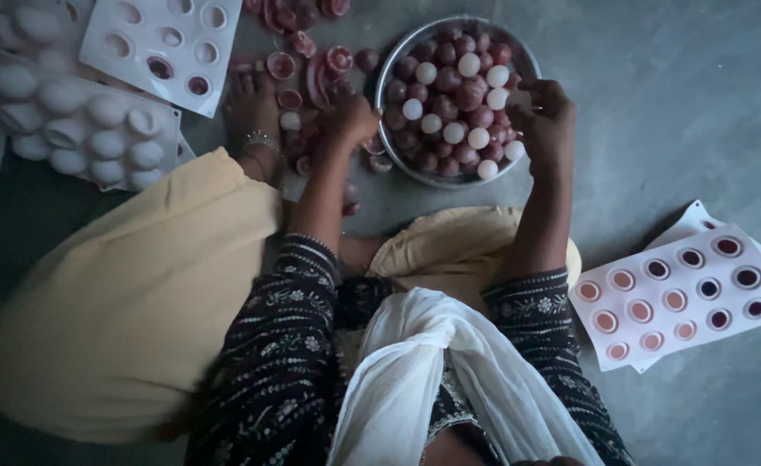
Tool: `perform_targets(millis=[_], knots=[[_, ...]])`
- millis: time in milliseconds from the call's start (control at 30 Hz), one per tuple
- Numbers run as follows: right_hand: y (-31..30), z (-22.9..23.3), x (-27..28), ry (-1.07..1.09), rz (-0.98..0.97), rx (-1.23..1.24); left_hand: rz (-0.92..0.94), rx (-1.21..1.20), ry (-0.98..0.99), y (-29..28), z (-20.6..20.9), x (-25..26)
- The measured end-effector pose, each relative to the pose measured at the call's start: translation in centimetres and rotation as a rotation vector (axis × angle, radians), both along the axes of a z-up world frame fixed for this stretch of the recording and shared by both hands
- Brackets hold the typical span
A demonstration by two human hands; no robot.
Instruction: The person sits on the floor and assembles small two-part capsules by hand. They pick up a white half and a pink half, press them together, and place the assembled capsule into a metal bowl. The process is repeated continuously.
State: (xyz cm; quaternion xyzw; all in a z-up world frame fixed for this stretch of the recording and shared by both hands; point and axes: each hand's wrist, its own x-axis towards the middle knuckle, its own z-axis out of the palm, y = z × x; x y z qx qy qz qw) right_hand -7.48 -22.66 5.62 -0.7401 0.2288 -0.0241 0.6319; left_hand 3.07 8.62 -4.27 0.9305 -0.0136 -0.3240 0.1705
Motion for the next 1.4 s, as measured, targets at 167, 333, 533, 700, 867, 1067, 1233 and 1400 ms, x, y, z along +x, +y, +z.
perform_targets(millis=[167, 333, 533, 700, 867, 1067, 1233, 1400], knots=[[0.1, 0.1, 0.1, 0.003, 0.018, -0.037, 0.025, 0.048, -0.087, -1.8, -1.2, -0.7], [-0.2, -1.1, 0.3, -0.026, 0.016, -0.090, 0.137, -0.038, 0.069, -2.1, -0.1, -0.9], [-0.3, -1.5, 0.5, -0.048, -0.021, -0.073, 0.103, 0.060, -0.178, -2.9, -2.1, -0.9], [-0.5, -0.1, 0.5, -0.058, -0.080, 0.030, 0.147, -0.030, -0.196, -2.9, -4.6, -0.9], [-0.1, 1.3, 0.1, -0.059, -0.076, 0.018, 0.131, -0.006, -0.201, -3.6, -4.1, -1.1], [-0.4, 1.1, 0.0, -0.019, -0.020, -0.035, 0.361, -0.099, 0.031, -6.1, -1.8, -1.5], [-1.6, -1.4, -0.6, 0.113, 0.023, -0.356, 0.519, -0.361, 0.092, -7.6, -5.2, -2.1], [-2.9, -3.2, -1.3, 0.215, 0.146, -0.682, 0.602, -0.656, 0.149, -7.2, -7.4, -2.9]])
